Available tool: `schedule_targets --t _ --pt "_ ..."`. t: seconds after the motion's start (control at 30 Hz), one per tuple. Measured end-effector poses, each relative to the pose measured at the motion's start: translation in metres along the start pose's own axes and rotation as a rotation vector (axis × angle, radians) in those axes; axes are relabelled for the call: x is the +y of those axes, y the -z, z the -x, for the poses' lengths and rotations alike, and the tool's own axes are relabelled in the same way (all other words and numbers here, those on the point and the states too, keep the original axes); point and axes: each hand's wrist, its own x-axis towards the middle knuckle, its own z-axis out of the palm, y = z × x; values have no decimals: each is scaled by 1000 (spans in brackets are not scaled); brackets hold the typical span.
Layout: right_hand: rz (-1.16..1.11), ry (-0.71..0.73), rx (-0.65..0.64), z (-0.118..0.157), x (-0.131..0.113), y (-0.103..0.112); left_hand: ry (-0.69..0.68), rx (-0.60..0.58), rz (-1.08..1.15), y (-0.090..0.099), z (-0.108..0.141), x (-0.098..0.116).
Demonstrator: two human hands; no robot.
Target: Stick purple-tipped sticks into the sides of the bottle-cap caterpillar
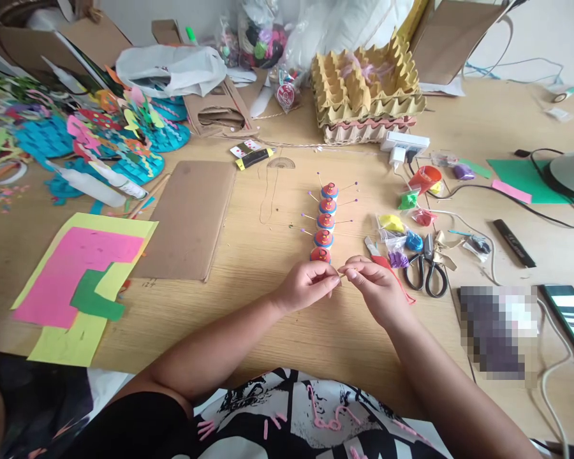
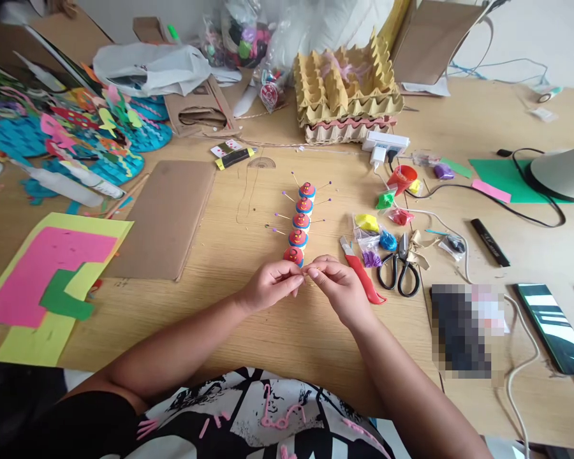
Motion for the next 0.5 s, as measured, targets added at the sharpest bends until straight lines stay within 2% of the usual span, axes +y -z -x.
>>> schedule_targets --t 0.07,0.1,0.2,0.27,0.3,0.37,0.43,0.5 --pt "130 -10 -16 -8 -13 16 48 -3 -1 -2 -1 0" --pt "211 -1 29 -16 -21 29 88 -14 3 -3 -1 -1" --pt "541 12 346 -58 -51 83 178 -115 3 -4 -2 0" --pt "854 49 531 -96 -67 124 168 -200 -47 -5 -3 0" --pt "1012 54 575 -116 -74 143 149 -231 -91 -4 -3 -1" --pt "1236 -90 585 -152 -80 177 120 -273 -187 -3 -3 -2" --pt "1294 -326 537 -182 -81 203 123 -295 -234 -2 -4 -4" --pt "1371 -446 461 -205 -76 221 136 -303 -218 0 -4 -5"
